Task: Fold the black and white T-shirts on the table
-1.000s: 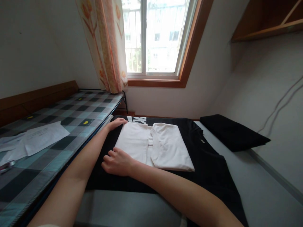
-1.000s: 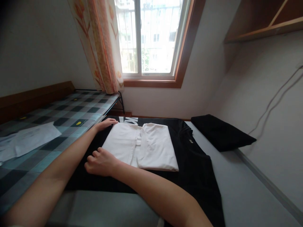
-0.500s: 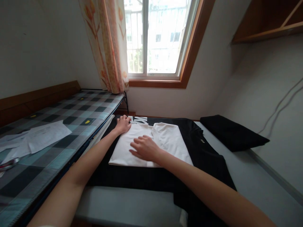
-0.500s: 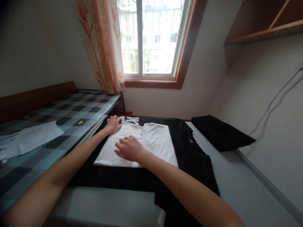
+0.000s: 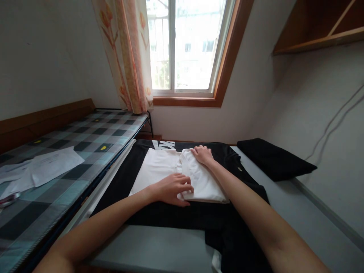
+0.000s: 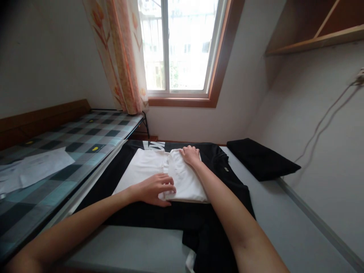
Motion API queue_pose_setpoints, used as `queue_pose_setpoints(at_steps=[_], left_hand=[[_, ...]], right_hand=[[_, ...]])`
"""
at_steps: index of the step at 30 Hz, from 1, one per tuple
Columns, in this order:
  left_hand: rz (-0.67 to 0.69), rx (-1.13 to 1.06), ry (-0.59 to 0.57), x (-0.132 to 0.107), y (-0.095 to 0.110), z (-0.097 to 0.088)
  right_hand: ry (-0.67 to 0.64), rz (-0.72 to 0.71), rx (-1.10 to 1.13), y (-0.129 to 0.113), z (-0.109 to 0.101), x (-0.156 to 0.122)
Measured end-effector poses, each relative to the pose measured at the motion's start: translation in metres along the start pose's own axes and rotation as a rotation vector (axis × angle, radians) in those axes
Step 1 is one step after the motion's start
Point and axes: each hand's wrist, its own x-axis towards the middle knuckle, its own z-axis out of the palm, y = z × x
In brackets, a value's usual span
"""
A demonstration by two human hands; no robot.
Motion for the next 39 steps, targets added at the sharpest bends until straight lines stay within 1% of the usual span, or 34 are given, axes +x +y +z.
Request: queue_pose_setpoints(at_steps=[2, 5, 10, 15, 17, 19, 21, 23, 25, 26, 28, 29, 31, 33, 35, 37, 39], left_hand=[[0.051, 0.052, -0.016, -0.001, 0.002, 0.002], [0.083, 0.094, -0.041, -0.005, 0.002, -0.001], [0.070, 0.145, -0.061, -0.012, 0.003, -0.007], [0.091, 0.194, -0.086, -0.011, 0.009, -0.004], [0.080, 0.172, -0.093, -0.010, 0.011, -0.003], [0.030, 0.099, -0.077, -0.009, 0.012, -0.002], [-0.057, 0.010, -0.038, -0.008, 0.010, -0.003], [-0.152, -0.048, 0.023, -0.007, 0.006, -0.004], [-0.237, -0.068, 0.103, -0.004, -0.002, -0.002], [-0.280, -0.068, 0.147, -0.002, -0.007, 0.001], [-0.362, -0.057, 0.204, 0.003, -0.018, 0.008], [-0.400, -0.046, 0.207, 0.006, -0.024, 0.012], [-0.467, -0.019, 0.167, 0.012, -0.034, 0.022], [-0.505, 0.011, 0.096, 0.018, -0.040, 0.030], [-0.521, 0.039, 0.043, 0.022, -0.043, 0.035], [-0.526, 0.060, 0.017, 0.024, -0.043, 0.038], [-0.531, 0.066, 0.010, 0.024, -0.042, 0.038]], right_hand=[[0.021, -0.007, -0.009, -0.005, 0.002, 0.001], [0.053, -0.013, -0.015, -0.013, 0.004, 0.004], [0.091, 0.001, -0.025, -0.019, 0.010, 0.005], [0.113, -0.051, -0.029, -0.019, 0.013, 0.001], [0.106, -0.085, -0.026, -0.019, 0.013, -0.001], [0.108, -0.118, -0.011, -0.018, 0.010, -0.004], [0.148, -0.121, 0.023, -0.013, 0.003, -0.007], [0.220, -0.065, 0.059, -0.003, -0.007, -0.011], [0.273, 0.048, 0.093, 0.013, -0.016, -0.017], [0.267, 0.112, 0.112, 0.023, -0.020, -0.021], [0.189, 0.215, 0.153, 0.042, -0.025, -0.029], [0.124, 0.242, 0.177, 0.050, -0.026, -0.034], [-0.019, 0.271, 0.246, 0.060, -0.026, -0.043], [-0.131, 0.312, 0.353, 0.060, -0.025, -0.051], [-0.204, 0.355, 0.481, 0.054, -0.025, -0.057], [-0.223, 0.362, 0.593, 0.046, -0.029, -0.061], [-0.203, 0.328, 0.664, 0.039, -0.034, -0.064]])
